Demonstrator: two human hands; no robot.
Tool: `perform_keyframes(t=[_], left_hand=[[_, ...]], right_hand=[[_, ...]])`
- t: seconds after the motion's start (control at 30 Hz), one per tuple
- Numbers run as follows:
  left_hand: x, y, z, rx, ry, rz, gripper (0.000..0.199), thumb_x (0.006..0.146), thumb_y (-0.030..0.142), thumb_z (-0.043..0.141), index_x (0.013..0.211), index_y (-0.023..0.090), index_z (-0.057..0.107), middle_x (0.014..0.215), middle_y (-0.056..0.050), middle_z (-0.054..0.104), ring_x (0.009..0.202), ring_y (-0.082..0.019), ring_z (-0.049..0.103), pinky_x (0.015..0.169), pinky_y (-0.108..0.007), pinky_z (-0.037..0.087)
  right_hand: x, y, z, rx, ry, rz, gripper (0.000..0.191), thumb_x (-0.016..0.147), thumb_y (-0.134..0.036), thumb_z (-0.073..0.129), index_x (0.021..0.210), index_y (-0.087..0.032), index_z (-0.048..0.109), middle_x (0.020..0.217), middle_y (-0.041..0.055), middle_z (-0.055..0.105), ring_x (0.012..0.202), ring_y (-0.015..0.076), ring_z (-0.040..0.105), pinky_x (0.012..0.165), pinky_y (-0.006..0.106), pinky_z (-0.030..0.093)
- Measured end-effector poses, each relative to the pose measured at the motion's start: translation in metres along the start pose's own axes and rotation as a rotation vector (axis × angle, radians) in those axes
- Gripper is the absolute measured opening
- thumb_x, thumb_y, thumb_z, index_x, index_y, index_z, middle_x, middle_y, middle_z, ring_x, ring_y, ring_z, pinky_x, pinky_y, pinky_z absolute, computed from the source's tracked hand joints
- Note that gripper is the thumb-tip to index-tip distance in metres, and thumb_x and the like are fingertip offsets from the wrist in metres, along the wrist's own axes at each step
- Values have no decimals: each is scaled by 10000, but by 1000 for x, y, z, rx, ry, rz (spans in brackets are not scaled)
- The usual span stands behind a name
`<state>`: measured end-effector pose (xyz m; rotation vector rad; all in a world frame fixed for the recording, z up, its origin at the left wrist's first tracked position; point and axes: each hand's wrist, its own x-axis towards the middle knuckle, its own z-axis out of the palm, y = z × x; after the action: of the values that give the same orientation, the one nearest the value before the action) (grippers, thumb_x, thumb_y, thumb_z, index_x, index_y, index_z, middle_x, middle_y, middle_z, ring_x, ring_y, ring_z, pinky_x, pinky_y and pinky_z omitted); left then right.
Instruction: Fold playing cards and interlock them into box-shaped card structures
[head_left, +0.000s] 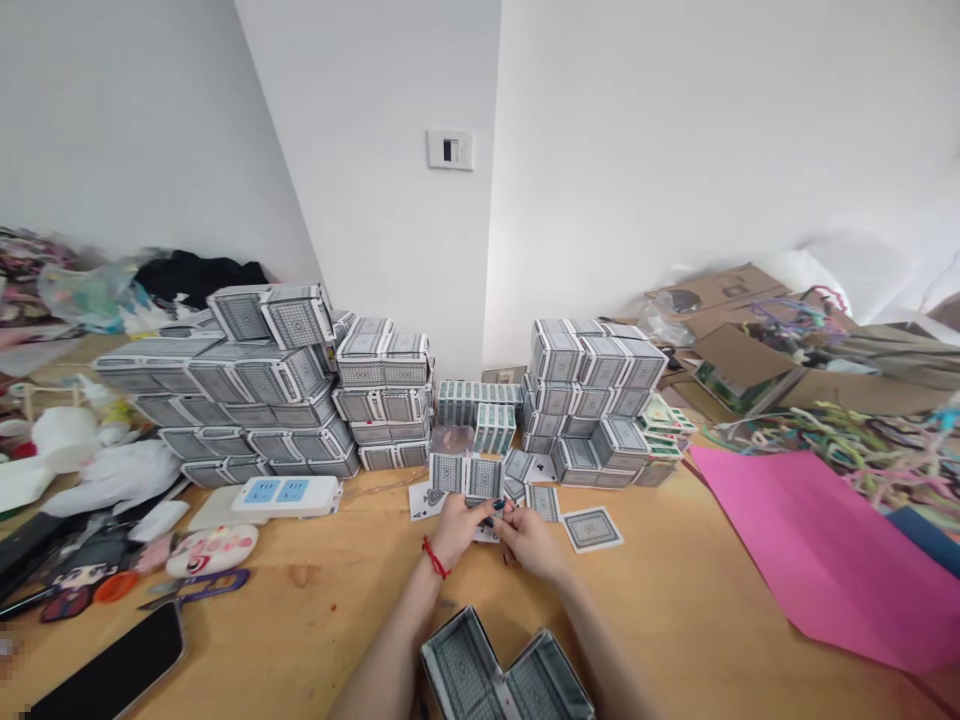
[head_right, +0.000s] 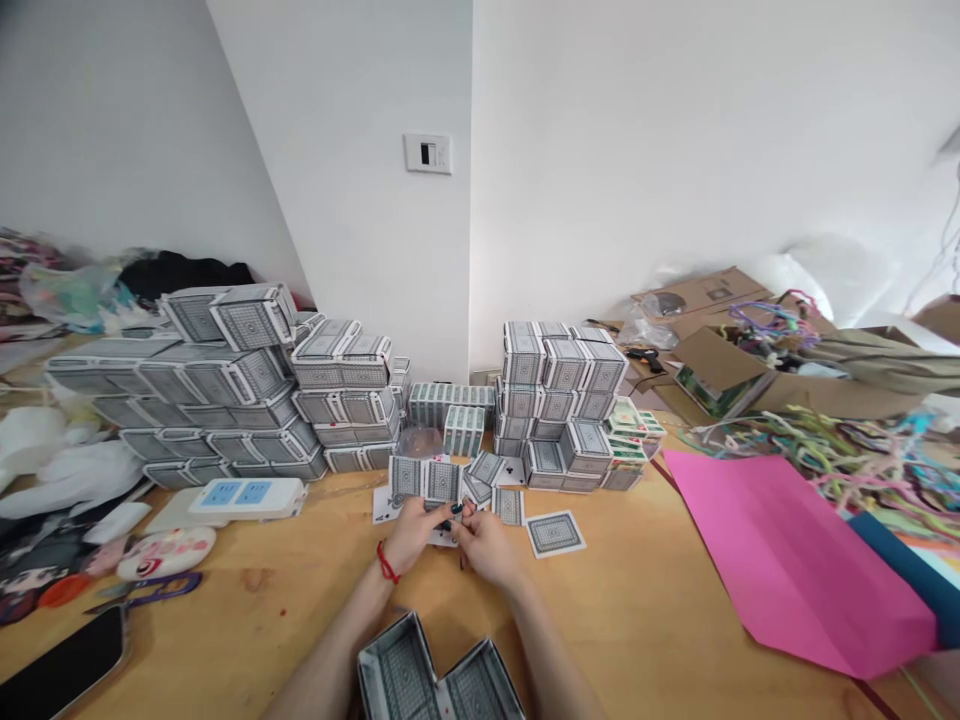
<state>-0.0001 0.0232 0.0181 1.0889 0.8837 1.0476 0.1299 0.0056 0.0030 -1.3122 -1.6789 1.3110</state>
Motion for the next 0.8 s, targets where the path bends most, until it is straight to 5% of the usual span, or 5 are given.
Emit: perform_keyframes(t=[0.23,0.5,0.8], left_hand=[[0,0,4,24,43,14,363,629,378,651,846,87,648,685,-83,660,486,-119,543,430,-220,421],[4,-7,1,40,65,-96,344,561,336,707,791,84,663,416,13,538,319,-62,409,316,-182,316],[7,-1,5,21,58,-55,270,533,286,717,709,90,658,542,-41,629,403,-100,491,356,-198,364]], right_hand=[[0,-3,4,-81,149,-51,374,783,-346,425,493,-172,586,363,-6,481,389,126,451,468,228,352],[2,3,9,-103,144,-23,363,761,-347,460,473,-175,601,343,0,499,320,113,428,414,220,333],[4,14,13,-129,227,-84,312,773,-295,445,555,-190,642,502,26,607,479,147,548,509,233,386]])
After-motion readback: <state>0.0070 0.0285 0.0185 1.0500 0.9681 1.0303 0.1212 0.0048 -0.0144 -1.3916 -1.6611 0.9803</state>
